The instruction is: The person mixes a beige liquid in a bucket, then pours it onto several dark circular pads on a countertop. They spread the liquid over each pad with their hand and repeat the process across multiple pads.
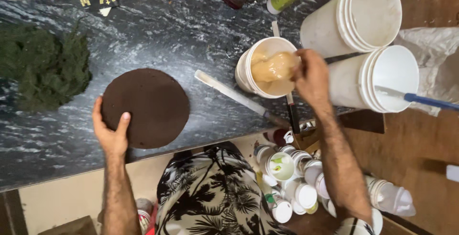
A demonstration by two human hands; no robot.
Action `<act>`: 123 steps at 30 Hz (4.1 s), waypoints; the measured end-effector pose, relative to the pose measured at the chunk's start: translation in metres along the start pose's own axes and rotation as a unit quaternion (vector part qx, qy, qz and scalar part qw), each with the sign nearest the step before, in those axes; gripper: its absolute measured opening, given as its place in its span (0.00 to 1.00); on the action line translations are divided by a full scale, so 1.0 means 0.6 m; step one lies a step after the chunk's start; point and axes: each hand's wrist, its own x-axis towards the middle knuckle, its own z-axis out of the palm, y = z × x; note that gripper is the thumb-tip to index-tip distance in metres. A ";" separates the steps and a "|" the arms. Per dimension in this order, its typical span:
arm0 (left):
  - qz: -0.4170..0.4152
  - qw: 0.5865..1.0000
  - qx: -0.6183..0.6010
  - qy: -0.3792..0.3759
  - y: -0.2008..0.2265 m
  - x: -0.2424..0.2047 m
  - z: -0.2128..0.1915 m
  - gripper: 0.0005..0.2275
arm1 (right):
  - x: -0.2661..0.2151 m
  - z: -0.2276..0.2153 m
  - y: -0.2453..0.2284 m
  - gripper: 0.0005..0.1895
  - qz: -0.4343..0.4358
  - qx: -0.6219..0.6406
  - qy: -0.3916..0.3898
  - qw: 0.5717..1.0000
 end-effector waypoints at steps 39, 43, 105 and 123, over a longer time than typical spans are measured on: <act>0.031 0.998 -0.042 0.027 0.004 -0.046 0.147 0.36 | 0.088 0.170 0.062 0.24 -0.198 0.029 -0.206 0.958; 0.026 0.998 -0.052 0.036 -0.007 -0.041 0.163 0.36 | 0.105 0.146 0.069 0.14 -0.160 -0.220 -0.286 0.919; -0.283 0.855 -0.423 -0.099 0.082 0.031 0.133 0.26 | -0.223 0.255 -0.092 0.15 0.144 0.349 -0.165 0.911; 0.080 0.964 -0.166 0.189 -0.088 0.342 0.101 0.25 | -0.201 0.350 -0.136 0.17 0.200 0.341 -0.122 0.910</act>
